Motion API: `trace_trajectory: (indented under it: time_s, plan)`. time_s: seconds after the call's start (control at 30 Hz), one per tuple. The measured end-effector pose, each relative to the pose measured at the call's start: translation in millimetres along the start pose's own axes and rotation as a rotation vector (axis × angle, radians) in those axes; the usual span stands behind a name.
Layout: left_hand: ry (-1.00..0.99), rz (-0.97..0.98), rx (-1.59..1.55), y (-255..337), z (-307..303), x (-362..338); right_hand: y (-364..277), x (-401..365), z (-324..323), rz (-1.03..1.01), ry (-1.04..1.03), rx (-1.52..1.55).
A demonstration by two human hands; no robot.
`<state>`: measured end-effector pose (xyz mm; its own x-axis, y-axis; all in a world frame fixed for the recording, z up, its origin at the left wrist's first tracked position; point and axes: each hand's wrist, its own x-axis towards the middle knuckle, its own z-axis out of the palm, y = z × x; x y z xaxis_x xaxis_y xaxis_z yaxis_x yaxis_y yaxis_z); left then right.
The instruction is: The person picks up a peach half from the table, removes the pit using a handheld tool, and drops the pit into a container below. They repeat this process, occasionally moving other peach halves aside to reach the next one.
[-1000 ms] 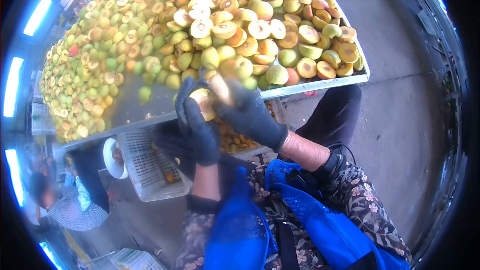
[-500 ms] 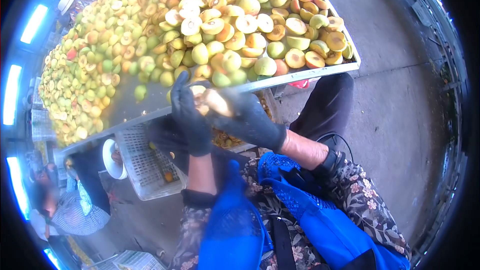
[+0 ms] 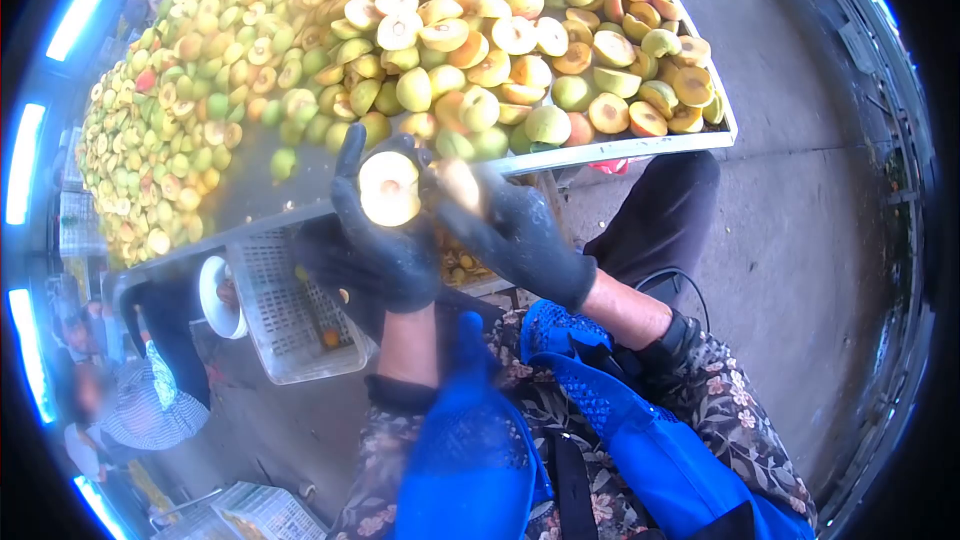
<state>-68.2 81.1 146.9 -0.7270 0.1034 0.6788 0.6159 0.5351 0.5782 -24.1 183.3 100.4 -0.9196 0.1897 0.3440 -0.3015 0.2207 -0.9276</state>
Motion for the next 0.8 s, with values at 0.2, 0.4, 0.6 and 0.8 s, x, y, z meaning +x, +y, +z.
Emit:
trace_trajectory:
  time_s: [0.2, 0.4, 0.6, 0.8]
  plan:
    - [0.002, -0.241, -0.427, -14.4, -8.4, -5.6, -33.6, -1.9, -18.1, -0.209, -0.223, -0.336]
    - [0.155, -0.396, -0.669, 5.0, -5.5, 3.0, -27.5, -3.2, -6.7, -0.169, -0.250, -0.225]
    - [0.064, -0.054, -0.169, 0.8, -10.1, -2.8, -33.4, -1.9, -4.0, 0.158, -0.402, 0.002]
    - [-0.049, -0.160, -0.242, -3.4, -7.2, -8.6, -17.6, -4.1, -6.1, -0.075, -0.349, -0.300]
